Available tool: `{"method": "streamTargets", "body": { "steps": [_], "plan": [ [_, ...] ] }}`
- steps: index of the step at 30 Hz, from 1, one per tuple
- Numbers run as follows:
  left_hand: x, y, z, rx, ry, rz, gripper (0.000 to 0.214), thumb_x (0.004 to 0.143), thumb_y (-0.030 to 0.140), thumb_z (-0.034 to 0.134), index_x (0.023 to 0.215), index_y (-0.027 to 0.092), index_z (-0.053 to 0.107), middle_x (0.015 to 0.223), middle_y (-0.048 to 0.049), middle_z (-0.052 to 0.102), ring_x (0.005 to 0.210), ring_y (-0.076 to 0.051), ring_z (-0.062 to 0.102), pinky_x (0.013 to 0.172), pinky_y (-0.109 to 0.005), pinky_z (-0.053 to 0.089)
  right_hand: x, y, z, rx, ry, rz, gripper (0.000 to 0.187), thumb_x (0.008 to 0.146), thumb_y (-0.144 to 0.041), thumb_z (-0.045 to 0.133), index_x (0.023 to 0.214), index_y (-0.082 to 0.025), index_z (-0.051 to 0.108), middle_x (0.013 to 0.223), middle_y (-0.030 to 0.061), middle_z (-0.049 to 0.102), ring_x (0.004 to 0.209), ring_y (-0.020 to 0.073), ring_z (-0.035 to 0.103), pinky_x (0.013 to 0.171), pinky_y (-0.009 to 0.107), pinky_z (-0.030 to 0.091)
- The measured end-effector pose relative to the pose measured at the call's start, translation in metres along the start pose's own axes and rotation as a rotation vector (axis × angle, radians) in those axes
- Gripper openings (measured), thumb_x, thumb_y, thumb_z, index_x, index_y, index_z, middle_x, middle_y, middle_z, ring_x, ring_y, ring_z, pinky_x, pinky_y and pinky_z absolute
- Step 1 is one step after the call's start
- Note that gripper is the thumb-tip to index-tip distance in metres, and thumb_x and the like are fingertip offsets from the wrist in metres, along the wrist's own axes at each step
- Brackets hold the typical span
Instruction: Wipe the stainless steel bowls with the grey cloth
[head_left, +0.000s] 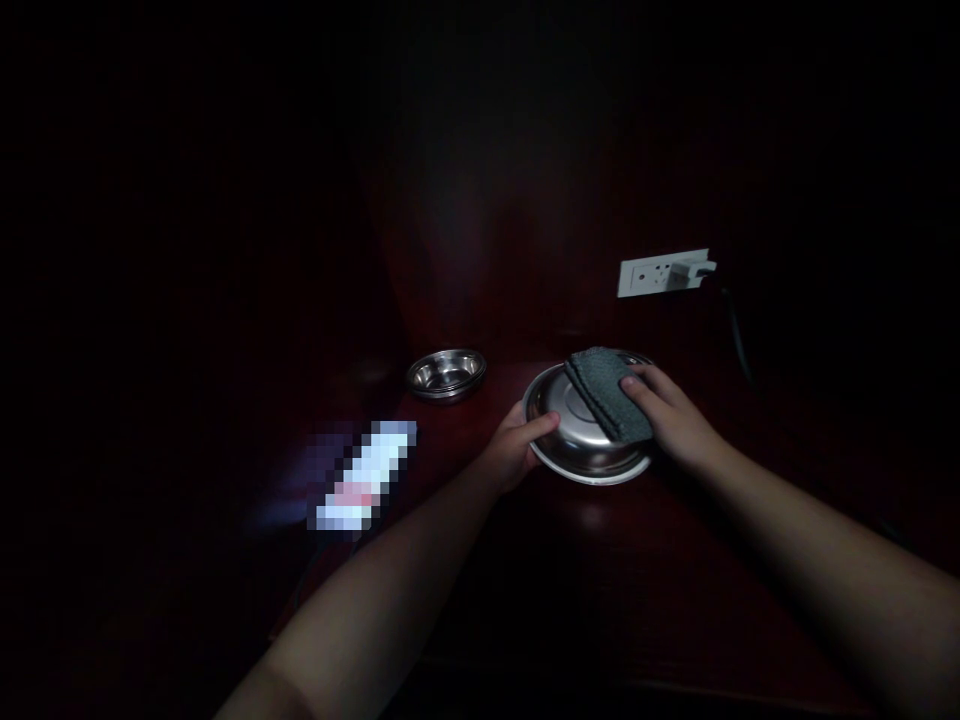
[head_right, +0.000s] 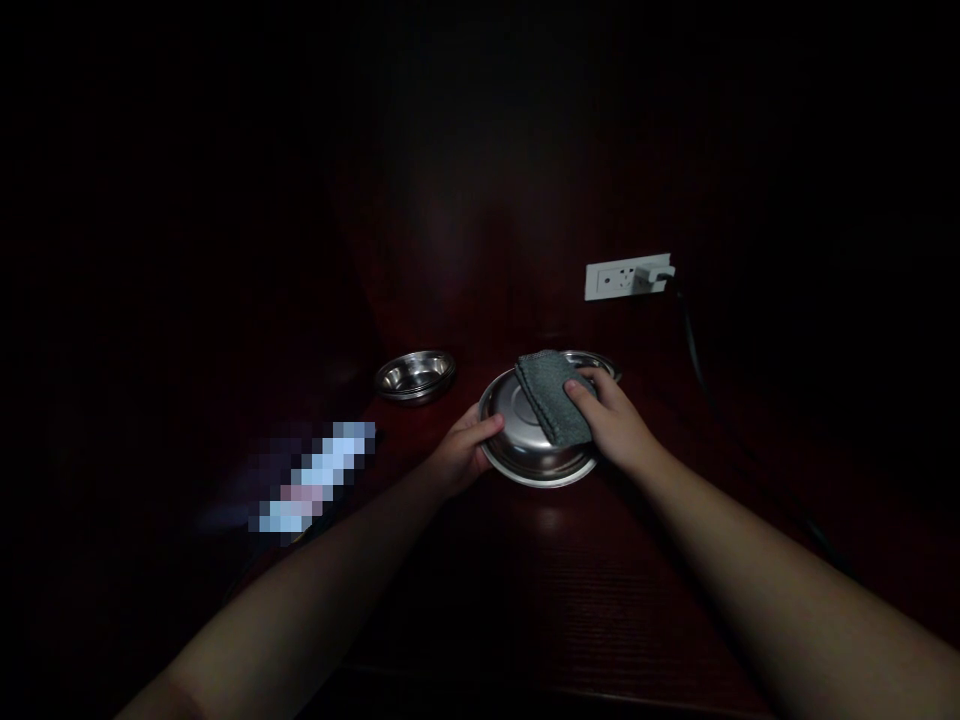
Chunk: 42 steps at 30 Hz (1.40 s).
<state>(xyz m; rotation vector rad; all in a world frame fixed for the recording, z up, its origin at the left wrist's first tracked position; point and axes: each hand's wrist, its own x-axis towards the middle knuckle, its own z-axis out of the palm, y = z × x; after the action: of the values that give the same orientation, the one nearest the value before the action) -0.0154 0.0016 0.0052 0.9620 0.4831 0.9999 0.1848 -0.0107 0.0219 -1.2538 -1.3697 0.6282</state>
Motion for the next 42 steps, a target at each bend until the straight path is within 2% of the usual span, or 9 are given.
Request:
{"method": "streamTargets", "body": {
  "steps": [16,33,42],
  "plan": [
    [-0.0014,-0.0001,0.0006,0.003,0.017,-0.012,0.047,0.066,0.02,0.072,0.111,0.017,0.056,0.101,-0.0107,0.066,0.098,-0.025,0.062,0.089,-0.04,0.047,0.0002,-0.001,0.0002,-0.012,0.01,-0.045,0.033,0.077,-0.055,0.053,0.092,-0.026,0.057,0.091,0.0042,0.063,0.086,0.0248,0.059,0.075,0.04,0.048],
    [-0.0001,0.0011,-0.002,-0.003,0.009,-0.009,0.05,0.067,0.021,0.072,0.114,0.017,0.055,0.103,-0.0107,0.067,0.097,-0.025,0.063,0.089,-0.04,0.047,0.0,-0.0028,0.0008,0.017,0.007,-0.036,0.033,0.076,-0.054,0.055,0.091,-0.025,0.058,0.086,0.0035,0.062,0.079,0.0233,0.059,0.068,0.037,0.049],
    [-0.0009,0.0012,0.0006,-0.016,0.022,-0.01,0.048,0.067,0.02,0.071,0.113,0.016,0.055,0.103,-0.0107,0.067,0.096,-0.024,0.063,0.089,-0.038,0.048,-0.0008,-0.0054,0.0004,0.007,0.011,-0.006,0.031,0.075,-0.052,0.056,0.088,-0.024,0.058,0.086,0.0034,0.062,0.08,0.0231,0.058,0.07,0.037,0.047]
  ]
}}
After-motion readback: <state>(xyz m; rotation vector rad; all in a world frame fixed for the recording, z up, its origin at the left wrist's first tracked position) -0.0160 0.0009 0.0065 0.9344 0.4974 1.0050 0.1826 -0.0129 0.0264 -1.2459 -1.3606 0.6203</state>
